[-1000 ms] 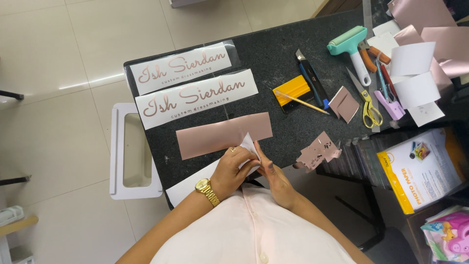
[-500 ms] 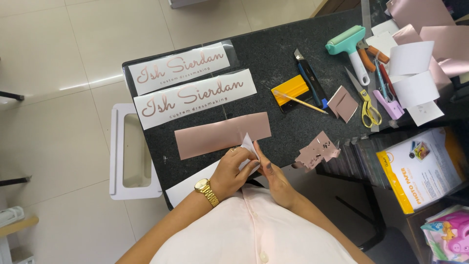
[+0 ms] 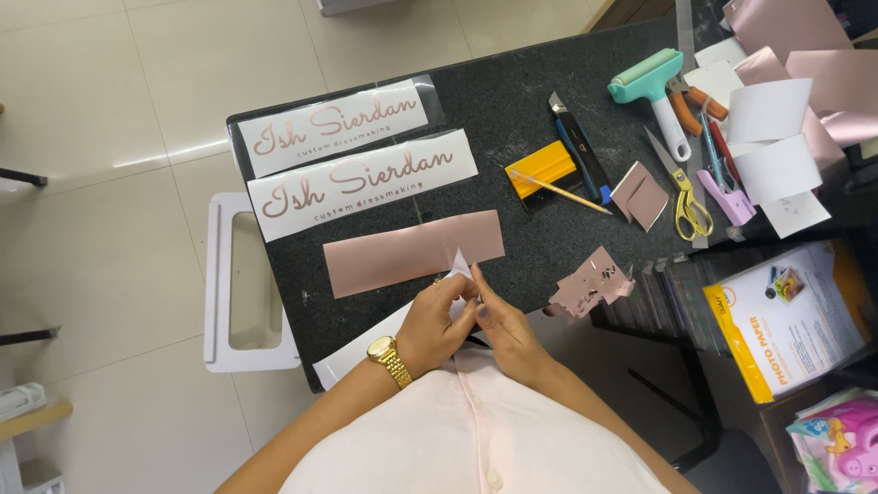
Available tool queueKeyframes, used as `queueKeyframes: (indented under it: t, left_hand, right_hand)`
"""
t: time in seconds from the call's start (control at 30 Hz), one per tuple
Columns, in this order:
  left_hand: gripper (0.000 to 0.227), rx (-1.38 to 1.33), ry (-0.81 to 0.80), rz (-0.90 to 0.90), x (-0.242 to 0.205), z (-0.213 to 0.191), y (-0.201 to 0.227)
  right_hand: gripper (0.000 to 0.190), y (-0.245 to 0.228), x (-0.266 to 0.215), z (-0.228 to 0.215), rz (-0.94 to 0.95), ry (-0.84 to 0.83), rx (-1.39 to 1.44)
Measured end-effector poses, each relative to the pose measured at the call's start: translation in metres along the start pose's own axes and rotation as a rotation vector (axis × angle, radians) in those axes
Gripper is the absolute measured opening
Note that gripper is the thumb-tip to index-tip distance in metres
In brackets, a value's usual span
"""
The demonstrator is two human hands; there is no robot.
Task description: Removing excess vinyl material from a cut decal using a weeding tool to reveal the final design.
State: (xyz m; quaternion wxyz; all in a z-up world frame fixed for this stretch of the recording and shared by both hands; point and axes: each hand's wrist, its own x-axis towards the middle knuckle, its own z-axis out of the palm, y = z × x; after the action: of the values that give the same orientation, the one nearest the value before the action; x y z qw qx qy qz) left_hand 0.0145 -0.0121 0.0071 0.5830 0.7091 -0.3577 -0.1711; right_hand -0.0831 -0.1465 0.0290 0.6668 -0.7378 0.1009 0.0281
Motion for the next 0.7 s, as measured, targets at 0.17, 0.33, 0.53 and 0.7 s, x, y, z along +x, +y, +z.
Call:
queueKeyframes:
  t: [0.17, 0.33, 0.53, 0.7]
  left_hand:
    - [0.007, -0.098, 0.002, -0.049, 0.002, 0.003, -0.002]
    - [0.006, -0.208, 0.025, -0.112, 0.003, 0.006, -0.008]
    - [0.005, -0.197, 0.066, -0.069, 0.008, 0.000, -0.004]
    - [0.007, -0.213, 0.102, -0.085, 0.009, -0.002, 0.000]
  right_hand:
    - [0.047, 0.029, 0.009, 0.001, 0.012, 0.135, 0.124]
    - [0.039, 0.018, 0.018, 0.002, 0.074, 0.235, 0.238]
    - [0.054, 0.026, 0.021, 0.000, 0.001, 0.148, 0.157]
    - [0.036, 0.024, 0.025, 0.004, 0.060, 0.288, 0.230]
